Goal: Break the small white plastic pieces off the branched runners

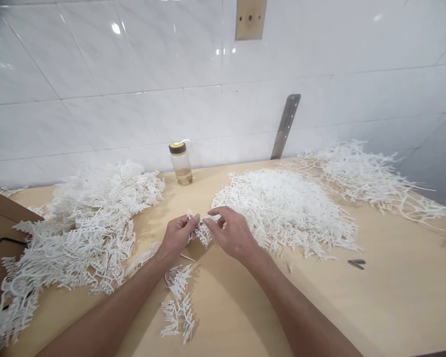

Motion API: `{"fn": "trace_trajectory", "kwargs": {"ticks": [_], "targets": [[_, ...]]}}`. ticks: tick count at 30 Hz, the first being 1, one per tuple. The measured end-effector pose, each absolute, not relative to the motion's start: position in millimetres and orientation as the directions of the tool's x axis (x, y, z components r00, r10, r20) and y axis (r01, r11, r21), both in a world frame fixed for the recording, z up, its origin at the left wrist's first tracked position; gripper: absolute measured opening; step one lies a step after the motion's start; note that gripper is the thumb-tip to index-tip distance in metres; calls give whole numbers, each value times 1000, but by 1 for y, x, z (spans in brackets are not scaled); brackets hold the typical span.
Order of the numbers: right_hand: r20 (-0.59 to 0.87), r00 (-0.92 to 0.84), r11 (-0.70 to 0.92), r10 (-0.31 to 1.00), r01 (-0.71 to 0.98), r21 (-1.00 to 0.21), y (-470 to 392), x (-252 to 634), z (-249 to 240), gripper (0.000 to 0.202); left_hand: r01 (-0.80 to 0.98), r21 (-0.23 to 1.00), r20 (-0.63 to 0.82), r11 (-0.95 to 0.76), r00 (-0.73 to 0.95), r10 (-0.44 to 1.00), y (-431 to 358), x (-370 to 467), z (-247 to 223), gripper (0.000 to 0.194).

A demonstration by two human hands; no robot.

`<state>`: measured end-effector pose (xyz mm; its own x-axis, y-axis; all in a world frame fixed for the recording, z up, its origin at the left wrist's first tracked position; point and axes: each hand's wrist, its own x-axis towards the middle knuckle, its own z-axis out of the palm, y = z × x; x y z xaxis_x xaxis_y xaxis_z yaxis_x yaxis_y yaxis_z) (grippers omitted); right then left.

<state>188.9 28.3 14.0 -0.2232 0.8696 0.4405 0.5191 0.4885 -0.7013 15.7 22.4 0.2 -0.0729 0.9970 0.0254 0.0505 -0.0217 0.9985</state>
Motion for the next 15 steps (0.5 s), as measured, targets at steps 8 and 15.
{"fn": "trace_trajectory", "kwargs": {"ticks": [8,15], "targets": [[317,-154,351,936,497,-794,26,184,15,14,-95,993,-71,75,45,996,19,15,7,42],[93,-144,147,985,430,-891,25,184,16,21,-148,980,-119,133,98,988,17,14,12,39]]}}
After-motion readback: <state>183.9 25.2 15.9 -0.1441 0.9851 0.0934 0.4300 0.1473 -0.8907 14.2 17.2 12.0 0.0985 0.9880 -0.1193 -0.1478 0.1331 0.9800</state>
